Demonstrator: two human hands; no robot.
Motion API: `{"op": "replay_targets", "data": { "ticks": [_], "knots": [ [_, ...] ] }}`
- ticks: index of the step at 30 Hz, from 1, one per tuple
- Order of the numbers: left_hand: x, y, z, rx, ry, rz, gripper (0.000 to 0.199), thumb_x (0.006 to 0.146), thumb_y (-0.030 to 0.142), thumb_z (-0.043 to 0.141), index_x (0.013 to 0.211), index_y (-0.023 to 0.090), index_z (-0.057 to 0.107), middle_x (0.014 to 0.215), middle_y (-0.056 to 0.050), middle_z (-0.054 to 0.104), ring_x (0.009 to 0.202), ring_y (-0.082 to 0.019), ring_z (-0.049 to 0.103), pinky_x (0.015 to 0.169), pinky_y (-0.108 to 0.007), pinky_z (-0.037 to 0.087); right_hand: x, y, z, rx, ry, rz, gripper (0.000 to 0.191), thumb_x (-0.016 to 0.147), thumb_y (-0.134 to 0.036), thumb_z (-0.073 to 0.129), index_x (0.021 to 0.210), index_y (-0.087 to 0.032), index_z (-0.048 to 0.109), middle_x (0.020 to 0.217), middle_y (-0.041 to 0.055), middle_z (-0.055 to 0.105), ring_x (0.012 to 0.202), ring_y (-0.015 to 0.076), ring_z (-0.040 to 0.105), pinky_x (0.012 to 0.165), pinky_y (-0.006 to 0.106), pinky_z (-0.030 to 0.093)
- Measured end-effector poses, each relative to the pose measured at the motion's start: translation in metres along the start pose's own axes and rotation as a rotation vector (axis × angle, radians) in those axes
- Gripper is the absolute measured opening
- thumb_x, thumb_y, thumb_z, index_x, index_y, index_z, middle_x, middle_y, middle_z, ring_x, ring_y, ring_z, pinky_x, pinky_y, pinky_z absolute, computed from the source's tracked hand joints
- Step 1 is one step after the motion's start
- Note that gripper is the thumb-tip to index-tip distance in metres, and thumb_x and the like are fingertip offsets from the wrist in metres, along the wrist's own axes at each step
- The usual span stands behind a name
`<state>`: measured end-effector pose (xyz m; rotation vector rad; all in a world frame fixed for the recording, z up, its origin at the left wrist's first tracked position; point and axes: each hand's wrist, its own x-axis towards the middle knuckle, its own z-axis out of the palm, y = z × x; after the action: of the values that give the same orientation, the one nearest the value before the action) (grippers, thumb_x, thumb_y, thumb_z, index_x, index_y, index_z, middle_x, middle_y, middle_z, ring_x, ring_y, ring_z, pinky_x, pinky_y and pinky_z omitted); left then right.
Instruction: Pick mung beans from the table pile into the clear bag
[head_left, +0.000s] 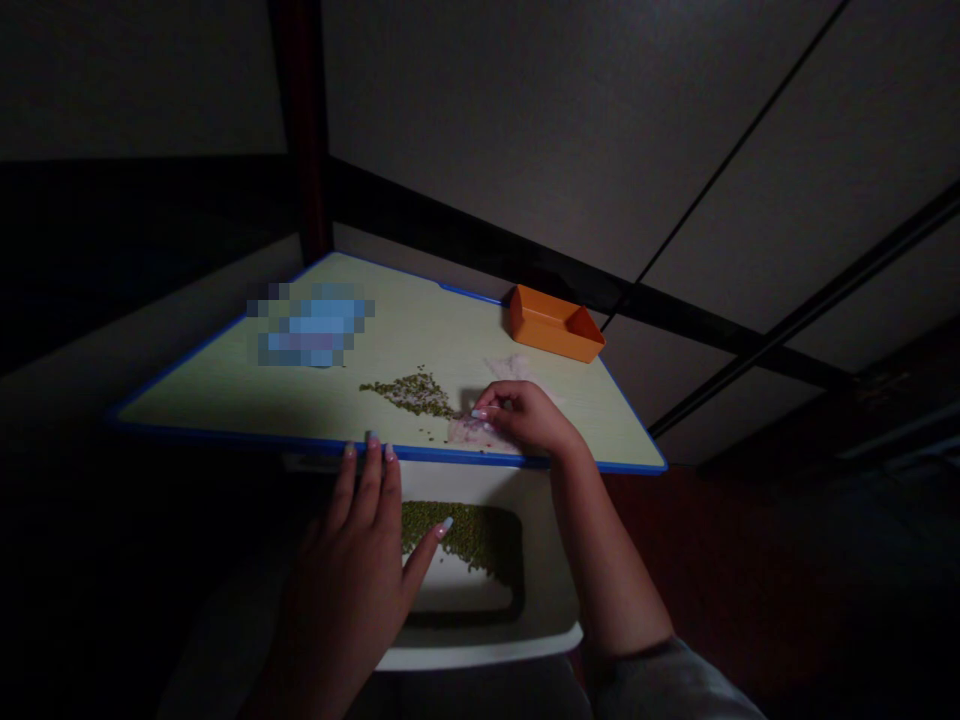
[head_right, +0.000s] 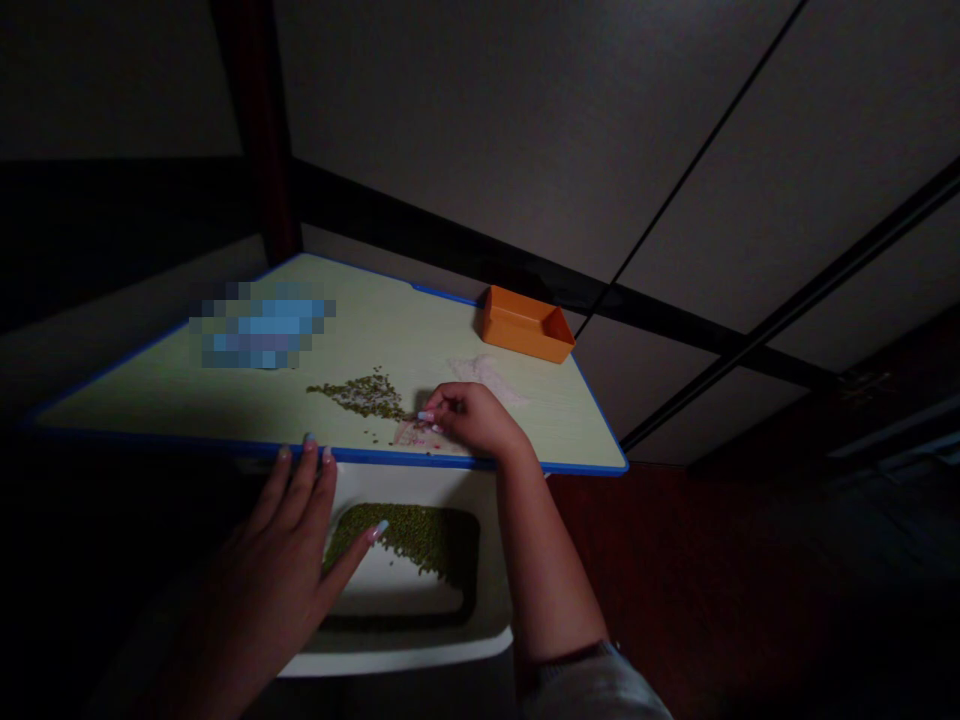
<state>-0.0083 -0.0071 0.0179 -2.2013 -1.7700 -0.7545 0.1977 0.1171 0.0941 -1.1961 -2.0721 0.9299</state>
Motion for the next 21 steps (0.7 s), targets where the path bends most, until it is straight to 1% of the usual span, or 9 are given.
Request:
{"op": "replay_targets", "data": {
  "ticks": [4, 7, 13, 21],
  "knots": [
    [-0.0001, -0.0003, 0.0002, -0.003, 0.001, -0.003, 0.083, 0.086, 0.063, 0.024, 0.139, 0.000, 0.034, 0.150, -0.020, 0.033, 0.143, -0.034, 0.024, 0.097, -0.048, 0.046, -0.0010, 0.0013, -0.0031, 0.033, 0.055, 0.002, 0.022, 0.077, -0.036, 0.065, 0.076, -0.014, 0.063, 0.066, -0.0007, 0.057, 0.062, 0.0102, 0.047, 0.059, 0.023, 0.035],
    [-0.0002, -0.0006, 0.0007, -0.017, -0.002, -0.007, 0.084, 0.086, 0.063, 0.024, 0.140, 0.000, 0.032, 0.151, -0.021, 0.032, 0.143, -0.035, 0.023, 0.099, -0.049, 0.044, -0.0022, 0.0031, -0.0054, 0.060, 0.024, 0.029, 0.026, 0.073, -0.040, 0.069, 0.075, -0.015, 0.062, 0.062, -0.0034, 0.051, 0.058, 0.0089, 0.043, 0.055, 0.022, 0.032],
    [-0.0008, -0.0005, 0.0002, -0.028, -0.010, -0.014, 0.084, 0.086, 0.064, 0.022, 0.139, 0.000, 0.034, 0.150, -0.021, 0.033, 0.142, -0.035, 0.024, 0.100, -0.049, 0.043, -0.0027, 0.0060, -0.0055, 0.115, -0.042, 0.088, 0.023, 0.073, -0.036, 0.068, 0.075, -0.015, 0.060, 0.061, -0.0040, 0.051, 0.056, 0.0081, 0.041, 0.054, 0.022, 0.031],
    [-0.0003, -0.0006, 0.0008, -0.035, -0.015, -0.017, 0.085, 0.086, 0.064, 0.021, 0.140, 0.001, 0.033, 0.151, -0.021, 0.032, 0.143, -0.035, 0.023, 0.100, -0.050, 0.043, -0.0041, 0.0077, -0.0082, 0.142, -0.057, 0.133, 0.024, 0.070, -0.036, 0.071, 0.073, -0.015, 0.059, 0.061, -0.0042, 0.051, 0.055, 0.0072, 0.042, 0.052, 0.021, 0.031]
  ]
}}
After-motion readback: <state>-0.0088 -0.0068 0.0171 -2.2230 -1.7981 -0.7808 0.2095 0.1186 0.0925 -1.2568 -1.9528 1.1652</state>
